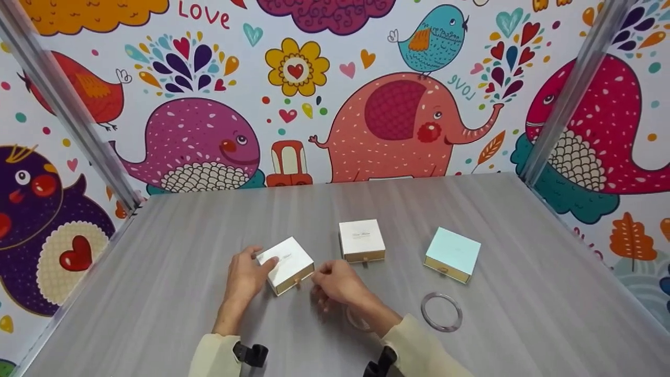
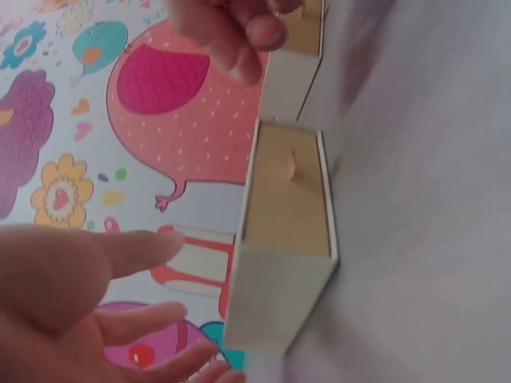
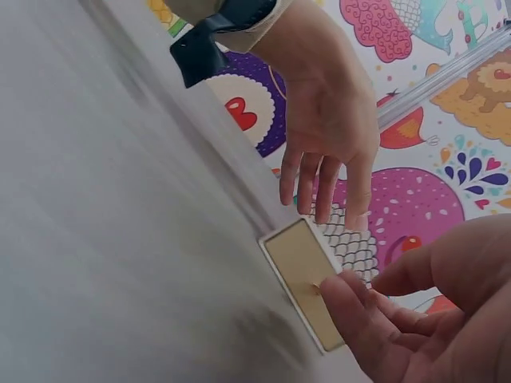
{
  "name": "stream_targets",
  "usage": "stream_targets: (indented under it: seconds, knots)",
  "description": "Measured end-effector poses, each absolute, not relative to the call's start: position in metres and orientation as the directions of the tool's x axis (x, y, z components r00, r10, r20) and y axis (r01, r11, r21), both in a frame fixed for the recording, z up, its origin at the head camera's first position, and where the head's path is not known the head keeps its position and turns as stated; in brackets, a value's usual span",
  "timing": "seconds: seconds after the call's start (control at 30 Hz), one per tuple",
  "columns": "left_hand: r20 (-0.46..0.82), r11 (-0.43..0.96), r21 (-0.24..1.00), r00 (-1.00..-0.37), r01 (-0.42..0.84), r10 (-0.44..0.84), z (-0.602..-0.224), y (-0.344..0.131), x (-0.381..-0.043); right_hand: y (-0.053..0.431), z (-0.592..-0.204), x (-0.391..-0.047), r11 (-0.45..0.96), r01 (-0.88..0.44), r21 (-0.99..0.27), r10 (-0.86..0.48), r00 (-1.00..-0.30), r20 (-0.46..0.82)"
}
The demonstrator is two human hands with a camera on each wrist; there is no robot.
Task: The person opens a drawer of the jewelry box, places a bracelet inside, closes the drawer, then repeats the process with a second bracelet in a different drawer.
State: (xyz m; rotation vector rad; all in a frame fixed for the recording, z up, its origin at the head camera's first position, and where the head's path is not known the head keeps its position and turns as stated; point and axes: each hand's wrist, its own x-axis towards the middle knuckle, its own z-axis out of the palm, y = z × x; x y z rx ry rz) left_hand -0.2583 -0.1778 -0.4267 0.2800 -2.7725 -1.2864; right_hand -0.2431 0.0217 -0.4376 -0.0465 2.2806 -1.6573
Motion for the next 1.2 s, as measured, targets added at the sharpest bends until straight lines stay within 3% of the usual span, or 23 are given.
stream_targets:
  seconds: [0.33, 0.57, 0.87, 1.2]
  knots:
    - [0.132, 0.622, 0.783, -0.975, -0.008, -0.178, -0.422, -0.153, -0.266, 0.047, -0.434, -0.237, 0.459, 0.007, -0.888, -0.142, -0.987, -0.081]
    - [0.097, 0.585, 0.811, -0.983, -0.014, -0.158, -0.42, -0.131, -0.277, 0.067, -0.435, -0.24, 0.488, -0.024, -0.872, -0.092, -0.995, -0.024]
    - [0.03, 0.529, 0.848, -0.997, -0.009, -0.065, -0.424, -0.105, -0.289, 0.096, -0.447, -0.248, 0.416, 0.022, -0.909, -0.015, -0.999, -0.031]
    - [-0.019, 0.47, 0.882, -1.0, -0.023, -0.014, -0.428, -0.081, -0.307, 0.113, -0.456, -0.261, 0.375, 0.172, -0.911, 0.063, -0.985, -0.16]
